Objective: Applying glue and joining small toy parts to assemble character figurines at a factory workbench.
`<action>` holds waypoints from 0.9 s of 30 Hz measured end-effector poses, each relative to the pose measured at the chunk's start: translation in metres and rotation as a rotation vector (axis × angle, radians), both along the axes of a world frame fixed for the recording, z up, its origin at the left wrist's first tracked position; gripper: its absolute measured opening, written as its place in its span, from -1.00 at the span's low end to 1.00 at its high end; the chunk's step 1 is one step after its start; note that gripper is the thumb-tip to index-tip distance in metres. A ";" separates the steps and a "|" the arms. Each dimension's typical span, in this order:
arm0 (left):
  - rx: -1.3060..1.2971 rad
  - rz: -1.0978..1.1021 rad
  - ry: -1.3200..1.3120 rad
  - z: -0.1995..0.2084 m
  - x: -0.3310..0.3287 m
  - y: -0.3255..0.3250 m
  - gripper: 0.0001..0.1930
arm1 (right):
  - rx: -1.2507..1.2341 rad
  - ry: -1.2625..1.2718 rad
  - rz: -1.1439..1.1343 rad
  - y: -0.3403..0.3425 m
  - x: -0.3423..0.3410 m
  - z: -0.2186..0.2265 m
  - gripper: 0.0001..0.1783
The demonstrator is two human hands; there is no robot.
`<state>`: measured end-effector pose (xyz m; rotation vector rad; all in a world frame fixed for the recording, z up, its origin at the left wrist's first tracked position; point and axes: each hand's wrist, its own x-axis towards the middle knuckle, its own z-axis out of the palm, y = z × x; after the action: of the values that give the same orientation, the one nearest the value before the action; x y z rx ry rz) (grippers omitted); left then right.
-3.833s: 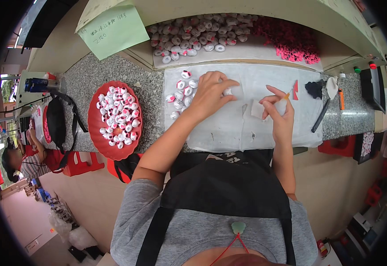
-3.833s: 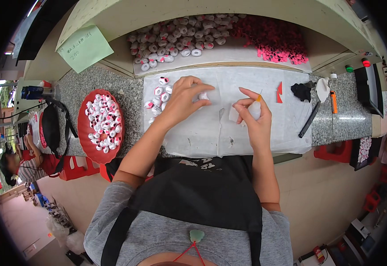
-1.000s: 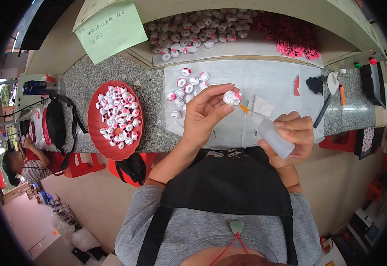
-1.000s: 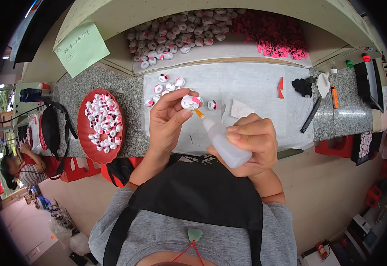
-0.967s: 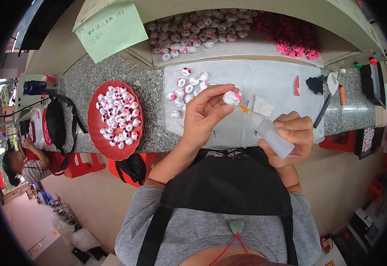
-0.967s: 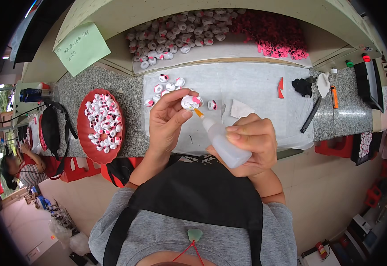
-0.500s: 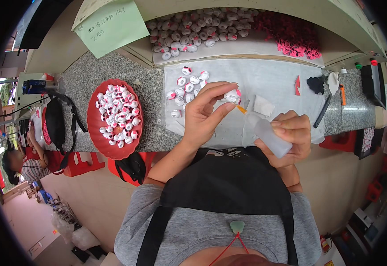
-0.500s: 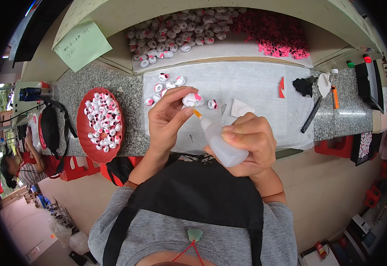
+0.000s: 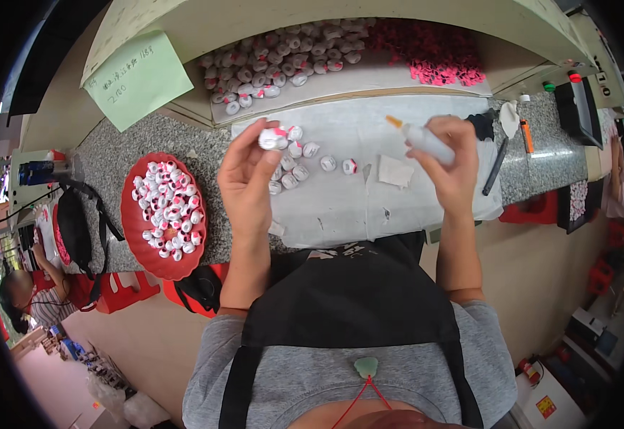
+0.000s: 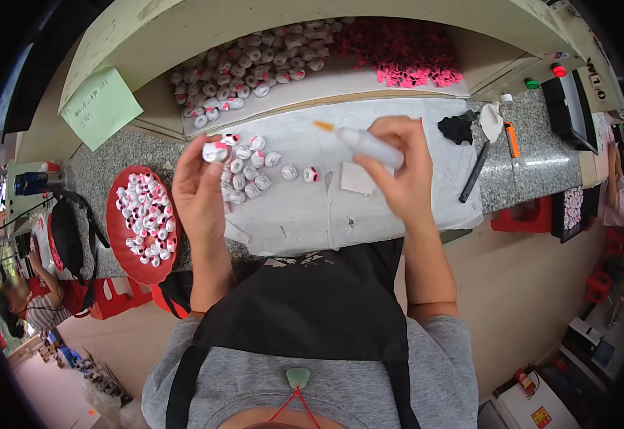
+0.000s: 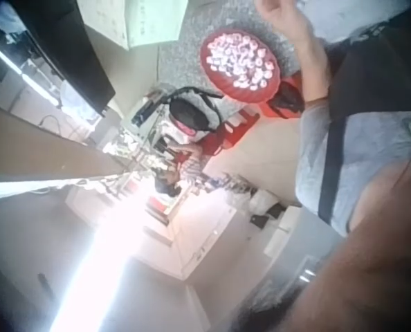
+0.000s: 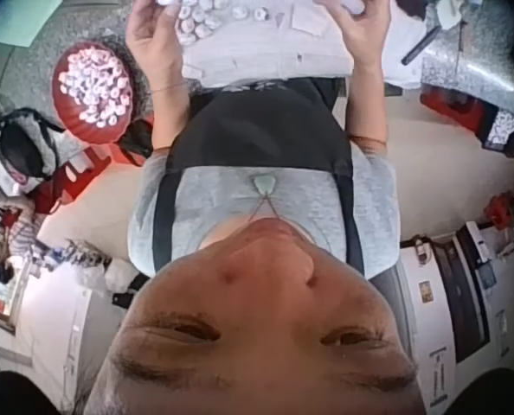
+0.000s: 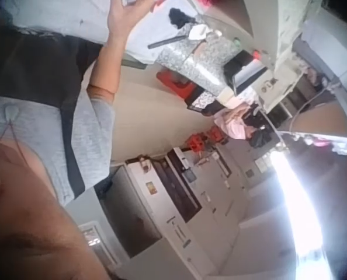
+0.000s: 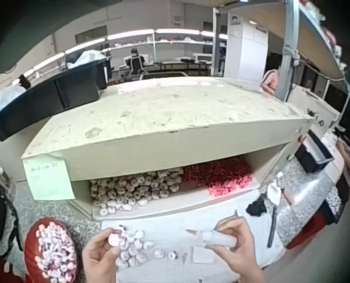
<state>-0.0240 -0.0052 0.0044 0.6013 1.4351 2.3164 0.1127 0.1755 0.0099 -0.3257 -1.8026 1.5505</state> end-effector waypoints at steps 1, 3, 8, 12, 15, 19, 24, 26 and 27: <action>0.015 0.017 -0.001 0.000 -0.004 -0.003 -0.61 | -0.119 -0.111 0.032 0.012 -0.005 -0.005 -0.69; 0.008 0.024 -0.005 0.005 -0.004 -0.003 -0.61 | -0.003 -0.252 0.103 0.049 -0.019 -0.031 -0.74; 0.005 -0.018 -0.012 0.005 0.005 -0.003 -0.62 | 0.834 -0.455 -0.245 0.100 -0.071 -0.062 -0.67; -0.014 -0.027 -0.054 0.004 0.005 -0.005 -0.63 | 0.968 -0.754 -0.204 0.102 -0.079 -0.062 -0.65; 0.015 -0.028 -0.081 -0.001 0.001 -0.008 -0.62 | 0.928 -0.637 -0.056 0.095 -0.063 -0.064 -0.65; 0.026 -0.073 -0.175 0.003 0.000 0.001 -0.63 | 0.948 -0.486 0.009 0.085 -0.053 -0.065 -0.68; 0.057 -0.116 -0.209 0.007 0.007 0.015 -0.64 | 0.828 -0.292 -0.062 0.072 -0.046 -0.060 -0.82; 0.044 -0.173 -0.191 0.002 0.006 0.014 -0.64 | 0.404 -0.288 -0.084 0.042 -0.041 -0.039 -0.95; 0.036 -0.163 -0.192 -0.001 0.006 0.013 -0.64 | 0.397 -0.287 -0.074 0.025 -0.038 -0.029 -0.95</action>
<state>-0.0182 0.0074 0.0038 0.4726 1.2132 2.2099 0.0744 0.2003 -0.0189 -0.4321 -2.2416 1.1025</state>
